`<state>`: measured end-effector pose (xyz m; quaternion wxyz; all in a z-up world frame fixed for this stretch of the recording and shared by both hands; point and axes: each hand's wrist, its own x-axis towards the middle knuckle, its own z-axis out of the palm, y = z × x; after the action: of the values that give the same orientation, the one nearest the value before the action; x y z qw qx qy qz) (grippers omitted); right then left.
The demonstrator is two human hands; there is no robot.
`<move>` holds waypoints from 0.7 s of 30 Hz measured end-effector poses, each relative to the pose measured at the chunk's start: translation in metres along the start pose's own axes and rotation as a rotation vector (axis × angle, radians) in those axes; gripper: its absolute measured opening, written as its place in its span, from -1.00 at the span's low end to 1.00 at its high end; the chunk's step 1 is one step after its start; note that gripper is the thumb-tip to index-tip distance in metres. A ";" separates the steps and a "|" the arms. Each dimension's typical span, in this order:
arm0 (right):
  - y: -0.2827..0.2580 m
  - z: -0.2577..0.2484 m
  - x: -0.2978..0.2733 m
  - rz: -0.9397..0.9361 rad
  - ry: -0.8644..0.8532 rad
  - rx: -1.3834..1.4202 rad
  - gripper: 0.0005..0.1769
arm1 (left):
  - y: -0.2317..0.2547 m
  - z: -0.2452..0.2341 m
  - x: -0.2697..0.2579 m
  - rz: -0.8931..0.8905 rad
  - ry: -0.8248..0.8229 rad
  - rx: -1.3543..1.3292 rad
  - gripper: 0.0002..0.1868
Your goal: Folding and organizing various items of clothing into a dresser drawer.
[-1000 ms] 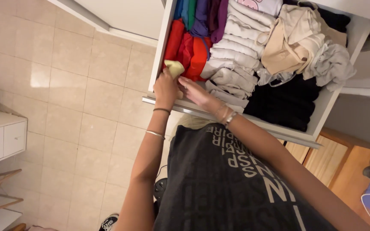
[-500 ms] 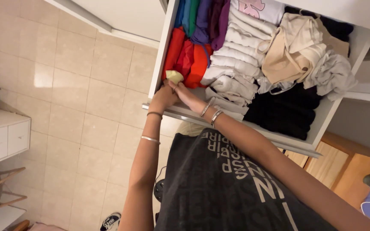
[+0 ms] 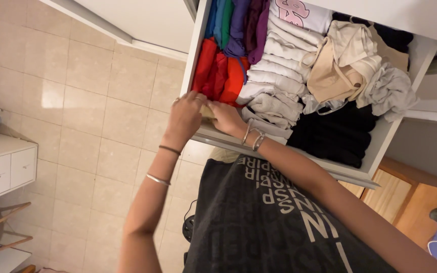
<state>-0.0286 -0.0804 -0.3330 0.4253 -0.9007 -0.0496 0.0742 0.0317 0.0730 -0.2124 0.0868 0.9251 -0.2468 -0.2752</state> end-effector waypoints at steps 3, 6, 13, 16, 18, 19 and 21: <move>0.003 0.002 -0.007 0.070 -0.204 -0.103 -0.27 | -0.006 0.008 0.016 0.405 0.241 0.058 -0.65; 0.009 0.008 -0.005 0.030 -0.208 -0.082 -0.61 | -0.018 0.027 0.038 0.611 0.126 0.181 -0.70; 0.017 0.013 0.010 0.106 -0.244 0.011 -0.66 | -0.057 0.140 0.108 0.300 -0.170 0.540 -0.86; 0.036 0.013 0.012 0.164 -0.277 0.012 -0.64 | -0.072 0.164 0.140 0.314 -0.146 0.570 -0.85; 0.043 0.004 0.015 0.123 -0.238 0.021 -0.58 | -0.077 0.160 0.149 0.343 -0.115 0.558 -0.84; 0.043 -0.002 0.015 0.089 -0.217 0.051 -0.55 | -0.074 0.150 0.146 0.377 -0.083 0.534 -0.86; 0.046 -0.012 0.019 0.055 -0.191 0.079 -0.52 | -0.070 0.133 0.145 0.412 -0.047 0.512 -0.87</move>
<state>-0.0061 -0.1160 -0.3629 0.4515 -0.8731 -0.0623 0.1731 0.0923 0.0570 -0.4119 -0.1006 0.8408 -0.4920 -0.2023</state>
